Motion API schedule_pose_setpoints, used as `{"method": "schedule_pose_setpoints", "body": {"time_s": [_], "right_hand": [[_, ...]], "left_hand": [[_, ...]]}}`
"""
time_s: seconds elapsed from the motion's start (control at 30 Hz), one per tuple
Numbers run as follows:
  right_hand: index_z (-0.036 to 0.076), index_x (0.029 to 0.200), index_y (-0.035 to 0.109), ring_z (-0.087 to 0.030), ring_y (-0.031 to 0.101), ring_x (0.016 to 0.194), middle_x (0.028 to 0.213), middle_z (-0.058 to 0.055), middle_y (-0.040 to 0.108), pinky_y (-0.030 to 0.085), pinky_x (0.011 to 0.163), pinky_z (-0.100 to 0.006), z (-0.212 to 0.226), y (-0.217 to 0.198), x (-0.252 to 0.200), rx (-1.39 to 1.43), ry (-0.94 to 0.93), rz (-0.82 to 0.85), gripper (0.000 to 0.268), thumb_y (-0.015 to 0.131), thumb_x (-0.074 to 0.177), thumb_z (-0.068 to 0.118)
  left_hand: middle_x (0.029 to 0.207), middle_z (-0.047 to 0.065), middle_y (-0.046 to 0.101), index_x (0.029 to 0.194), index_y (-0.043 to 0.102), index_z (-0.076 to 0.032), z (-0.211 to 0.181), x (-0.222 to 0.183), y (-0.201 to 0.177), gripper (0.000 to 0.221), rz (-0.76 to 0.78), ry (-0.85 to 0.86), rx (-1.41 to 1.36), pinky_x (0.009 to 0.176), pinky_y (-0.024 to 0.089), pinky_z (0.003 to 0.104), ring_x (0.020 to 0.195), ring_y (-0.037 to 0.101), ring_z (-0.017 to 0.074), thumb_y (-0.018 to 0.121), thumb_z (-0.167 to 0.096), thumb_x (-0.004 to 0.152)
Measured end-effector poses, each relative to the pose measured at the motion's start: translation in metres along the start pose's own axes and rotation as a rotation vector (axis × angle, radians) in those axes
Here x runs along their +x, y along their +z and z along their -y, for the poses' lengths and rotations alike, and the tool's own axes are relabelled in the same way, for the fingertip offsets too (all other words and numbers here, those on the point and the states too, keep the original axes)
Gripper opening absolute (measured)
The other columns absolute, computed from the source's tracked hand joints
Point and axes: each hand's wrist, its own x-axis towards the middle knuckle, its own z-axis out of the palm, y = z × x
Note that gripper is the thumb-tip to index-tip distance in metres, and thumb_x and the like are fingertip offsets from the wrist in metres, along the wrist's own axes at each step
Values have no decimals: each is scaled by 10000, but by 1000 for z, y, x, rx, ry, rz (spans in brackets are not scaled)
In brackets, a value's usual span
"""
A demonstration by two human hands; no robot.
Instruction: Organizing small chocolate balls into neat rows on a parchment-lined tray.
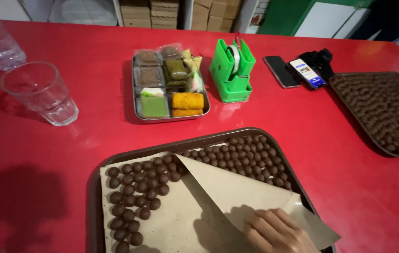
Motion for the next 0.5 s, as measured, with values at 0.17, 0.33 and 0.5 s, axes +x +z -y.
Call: {"method": "schedule_pose_setpoints", "body": {"time_s": [0.17,0.33,0.5], "right_hand": [[130,852,584,-166,666,804,923,2,674,544,733,-306,5,12,-11,-154,-12,-78,212,458,971,8],[154,722,519,-100,618,665,784,57,658,482,572,-258,8,18,-4,-233,33,-174,260,526,842,-76],[182,835,635,-75,655,778,889,97,687,506,662,-260,11,22,-18,-151,82,-75,208,583,898,-10]], "left_hand": [[980,59,277,915,425,-165,89,-32,83,245,16,11,-24,572,315,440,806,266,247,636,-208,797],[1033,77,326,977,459,-155,112,-32,88,240,37,34,-59,597,356,460,858,318,276,636,-219,828],[1086,95,375,1039,493,-146,123,-32,99,245,54,66,-108,621,396,479,909,370,306,636,-231,859]]}}
